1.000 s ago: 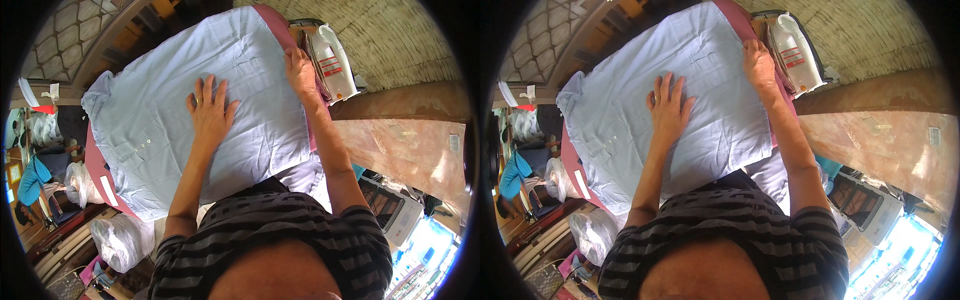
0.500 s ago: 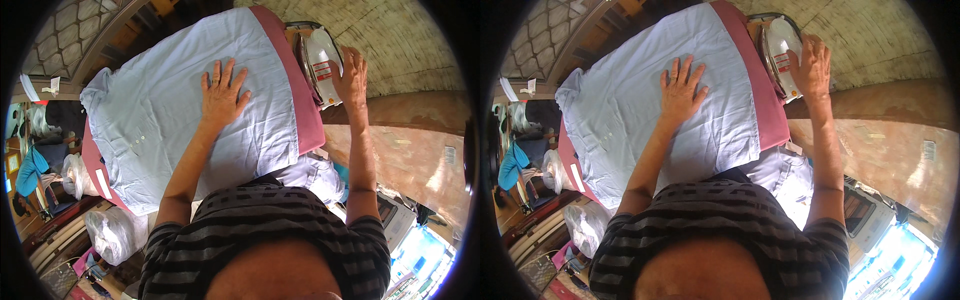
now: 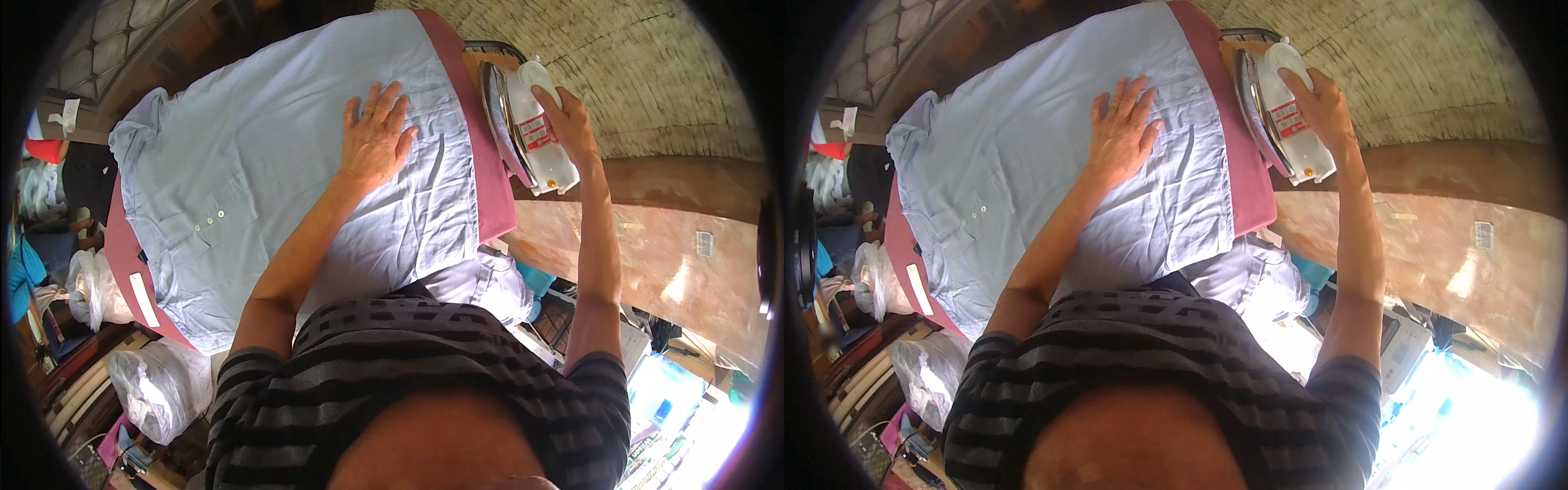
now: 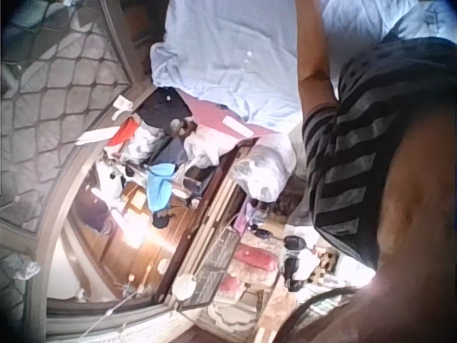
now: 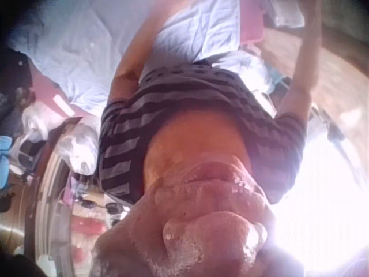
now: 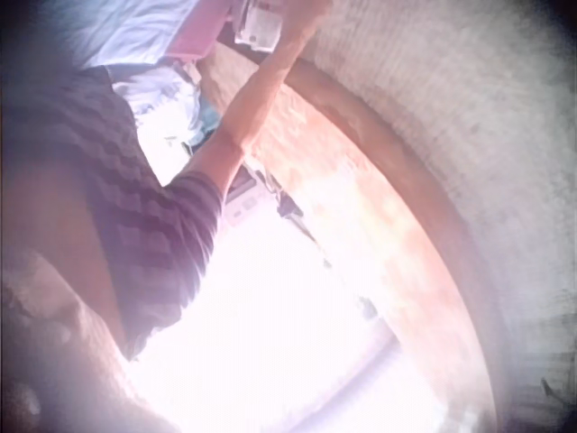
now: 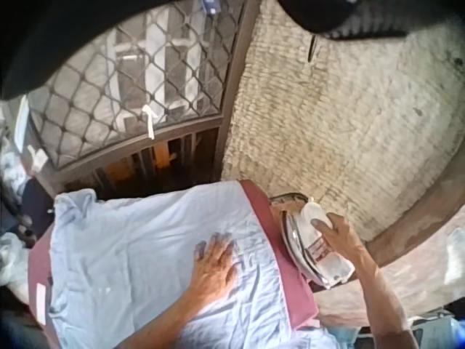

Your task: The person irons a blue shirt on a padded board, moving a handheld iron over different sections of the fabric and lifting the shirt to adjust its position.

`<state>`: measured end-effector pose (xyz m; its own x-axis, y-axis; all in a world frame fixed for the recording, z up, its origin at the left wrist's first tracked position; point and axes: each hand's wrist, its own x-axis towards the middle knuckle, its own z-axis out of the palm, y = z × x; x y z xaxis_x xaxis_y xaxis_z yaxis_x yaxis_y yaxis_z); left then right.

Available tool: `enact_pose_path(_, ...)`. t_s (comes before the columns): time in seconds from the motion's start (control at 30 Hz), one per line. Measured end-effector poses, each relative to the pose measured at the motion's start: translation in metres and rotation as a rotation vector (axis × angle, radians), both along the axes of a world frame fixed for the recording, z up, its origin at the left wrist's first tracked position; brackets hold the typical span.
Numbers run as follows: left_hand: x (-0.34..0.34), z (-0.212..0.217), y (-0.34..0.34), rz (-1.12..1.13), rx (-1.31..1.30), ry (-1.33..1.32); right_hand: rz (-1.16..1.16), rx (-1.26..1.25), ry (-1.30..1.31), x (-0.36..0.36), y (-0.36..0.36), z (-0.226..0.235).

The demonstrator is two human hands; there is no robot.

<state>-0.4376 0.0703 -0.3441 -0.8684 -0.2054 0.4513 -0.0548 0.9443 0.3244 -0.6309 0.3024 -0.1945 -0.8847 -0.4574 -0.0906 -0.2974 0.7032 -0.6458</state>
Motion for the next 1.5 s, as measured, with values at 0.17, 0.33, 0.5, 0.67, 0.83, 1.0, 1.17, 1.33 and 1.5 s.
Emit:
enact_pose_path(0.17, 0.024, -0.01, -0.007, 0.169, -0.039, -0.048, 0.185, 0.088, 0.318, 0.076, -0.026, 0.001)
enact_pose_path(0.33, 0.068, -0.008, -0.035, 0.27, -0.091, -0.143, 0.177, 0.024, 0.346, 0.104, -0.049, -0.04)
enact_pose_path(0.5, 0.1, -0.001, -0.056, 0.347, -0.103, -0.157, 0.234, -0.055, 0.493, 0.054, -0.096, -0.052)
enact_pose_path(0.67, 0.101, -0.01, -0.061, 0.361, -0.143, -0.079, 0.085, 0.208, 0.275, 0.036, -0.147, -0.034)
enact_pose_path(0.83, 0.101, -0.01, -0.064, 0.379, -0.165, -0.075, 0.329, 0.094, 0.398, 0.055, -0.089, -0.059)
enact_pose_path(1.0, 0.103, -0.007, -0.06, 0.403, -0.169, -0.11, 0.298, -0.028, 0.239, 0.078, -0.089, -0.045)
enact_pose_path(1.17, 0.1, -0.009, -0.058, 0.378, -0.182, -0.064, 0.263, -0.009, 0.315, 0.041, -0.139, -0.043)
enact_pose_path(1.33, 0.104, -0.014, -0.063, 0.408, -0.193, -0.094, 0.423, -0.118, 0.383, 0.051, -0.119, -0.057)
enact_pose_path(1.5, 0.102, -0.01, -0.058, 0.428, -0.193, -0.097, 0.546, -0.021, 0.151, 0.075, -0.054, -0.05)
